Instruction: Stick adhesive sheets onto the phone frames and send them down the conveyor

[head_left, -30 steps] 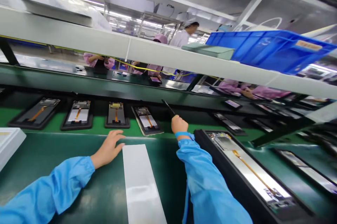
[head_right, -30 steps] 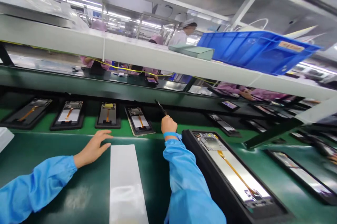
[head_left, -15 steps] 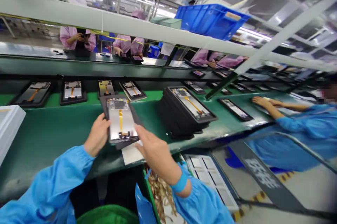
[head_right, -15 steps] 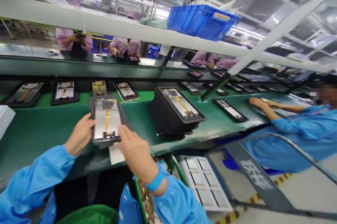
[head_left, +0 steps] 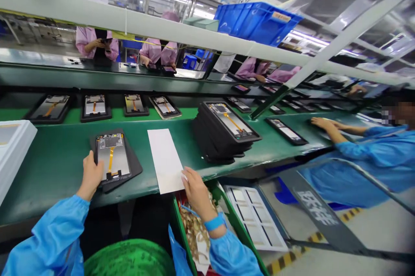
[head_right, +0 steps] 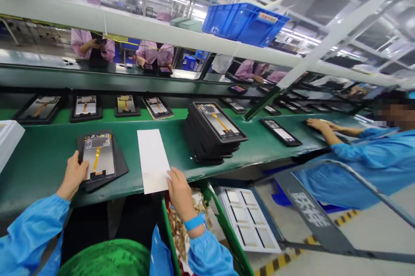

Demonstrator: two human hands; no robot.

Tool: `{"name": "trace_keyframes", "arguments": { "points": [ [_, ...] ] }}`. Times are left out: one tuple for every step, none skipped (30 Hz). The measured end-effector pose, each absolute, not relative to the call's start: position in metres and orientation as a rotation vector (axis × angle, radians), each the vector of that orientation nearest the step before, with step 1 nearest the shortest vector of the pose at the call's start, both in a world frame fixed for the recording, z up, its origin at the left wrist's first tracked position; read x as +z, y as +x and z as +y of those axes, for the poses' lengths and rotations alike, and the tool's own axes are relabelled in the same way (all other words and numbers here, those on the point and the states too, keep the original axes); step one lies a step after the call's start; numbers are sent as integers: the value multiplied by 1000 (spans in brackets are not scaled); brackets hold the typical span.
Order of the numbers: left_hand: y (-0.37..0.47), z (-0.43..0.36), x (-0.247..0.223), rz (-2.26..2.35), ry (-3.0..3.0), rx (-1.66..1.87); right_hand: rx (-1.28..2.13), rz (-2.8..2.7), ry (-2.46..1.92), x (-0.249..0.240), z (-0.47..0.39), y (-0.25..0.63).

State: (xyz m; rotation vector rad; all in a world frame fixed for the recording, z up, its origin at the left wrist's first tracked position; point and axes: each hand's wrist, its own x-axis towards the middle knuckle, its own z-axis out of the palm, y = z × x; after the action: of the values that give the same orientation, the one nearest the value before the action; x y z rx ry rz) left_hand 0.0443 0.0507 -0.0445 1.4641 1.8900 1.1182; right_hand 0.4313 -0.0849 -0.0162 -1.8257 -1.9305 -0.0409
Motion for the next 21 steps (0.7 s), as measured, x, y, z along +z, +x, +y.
{"name": "trace_keyframes", "arguments": {
  "points": [
    [50,48,-46,1930,1536,1104,-7,-1959,-1810,-15,-78,423],
    [56,43,-46,1952,1577,1102,12,-1982,-1810,-15,-71,414],
    [63,37,-45,1960,1619,1120,15,-1994,-1822,-16,-66,406],
    [72,30,-42,1932,1716,1137,9,-1997,-1838,-18,-62,398],
    [82,21,-38,1874,1849,1146,2,-1994,-1848,-20,-60,392],
    [95,13,-34,1776,2006,1135,4,-1989,-1851,-21,-58,388],
    [110,5,-30,1639,2170,1094,22,-1983,-1846,-22,-57,386],
    [126,-2,-25,1464,2320,1023,60,-1980,-1836,-21,-57,387],
    [142,-7,-21,1280,2437,937,113,-1974,-1831,-19,-55,391],
    [158,-10,-17,1114,2521,849,177,-1964,-1831,-17,-54,395],
    [172,-12,-15,985,2577,772,245,-1949,-1836,-15,-52,401],
    [185,-11,-13,901,2612,706,307,-1931,-1846,-14,-50,406],
    [195,-10,-13,860,2632,654,356,-1914,-1860,-13,-48,411],
    [203,-7,-14,855,2638,614,391,-1900,-1875,-13,-46,415],
    [208,-5,-17,869,2636,579,410,-1887,-1890,-13,-45,418],
    [212,-2,-19,888,2632,551,418,-1874,-1905,-15,-44,420],
    [213,-1,-23,907,2627,534,420,-1864,-1916,-16,-43,421],
    [213,1,-26,919,2626,522,420,-1857,-1921,-17,-43,421],
    [213,1,-29,924,2629,517,421,-1854,-1923,-19,-43,421],
    [212,1,-31,927,2635,516,424,-1856,-1924,-19,-42,421],
    [211,1,-33,931,2641,518,428,-1861,-1926,-20,-42,421]
  ]
}}
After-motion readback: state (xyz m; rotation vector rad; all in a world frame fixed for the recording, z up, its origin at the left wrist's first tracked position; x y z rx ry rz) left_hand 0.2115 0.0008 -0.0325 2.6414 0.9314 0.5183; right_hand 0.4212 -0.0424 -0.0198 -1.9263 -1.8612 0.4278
